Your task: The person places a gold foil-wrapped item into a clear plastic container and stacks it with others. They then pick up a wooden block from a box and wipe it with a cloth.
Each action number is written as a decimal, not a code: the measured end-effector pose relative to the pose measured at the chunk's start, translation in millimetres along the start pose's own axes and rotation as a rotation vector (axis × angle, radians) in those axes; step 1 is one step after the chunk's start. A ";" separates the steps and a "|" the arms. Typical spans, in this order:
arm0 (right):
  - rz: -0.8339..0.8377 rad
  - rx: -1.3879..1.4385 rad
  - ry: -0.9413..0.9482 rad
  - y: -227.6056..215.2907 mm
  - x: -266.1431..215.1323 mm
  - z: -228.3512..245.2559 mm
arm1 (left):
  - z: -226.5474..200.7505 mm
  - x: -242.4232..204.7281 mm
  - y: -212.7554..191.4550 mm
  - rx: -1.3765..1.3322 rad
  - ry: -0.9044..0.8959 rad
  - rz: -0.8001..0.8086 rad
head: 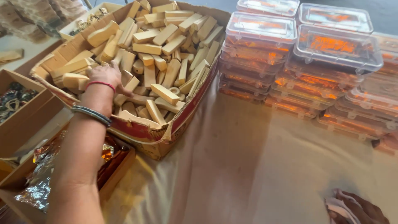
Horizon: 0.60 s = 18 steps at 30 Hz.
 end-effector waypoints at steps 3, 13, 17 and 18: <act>0.043 0.001 0.032 -11.2 5.8 17.9 | -4.7 23.6 10.3 0.075 0.018 -0.060; 0.092 0.052 0.080 -47.1 11.5 57.4 | -36.0 21.5 11.9 0.235 0.310 -0.391; 0.124 0.077 0.161 -53.1 6.5 57.3 | -38.4 79.8 28.7 0.415 0.246 -0.396; 0.151 0.073 0.174 -50.0 7.2 55.1 | -47.8 87.1 27.8 0.378 0.320 -0.424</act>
Point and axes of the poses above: each hand's wrist, its own x-axis towards the middle knuckle, its own y-axis out of the palm, z = x × y, the point moved 10 cm from there along x, towards the middle knuckle, and after that the axes turned 11 degrees about z, right-handed, at the moved point
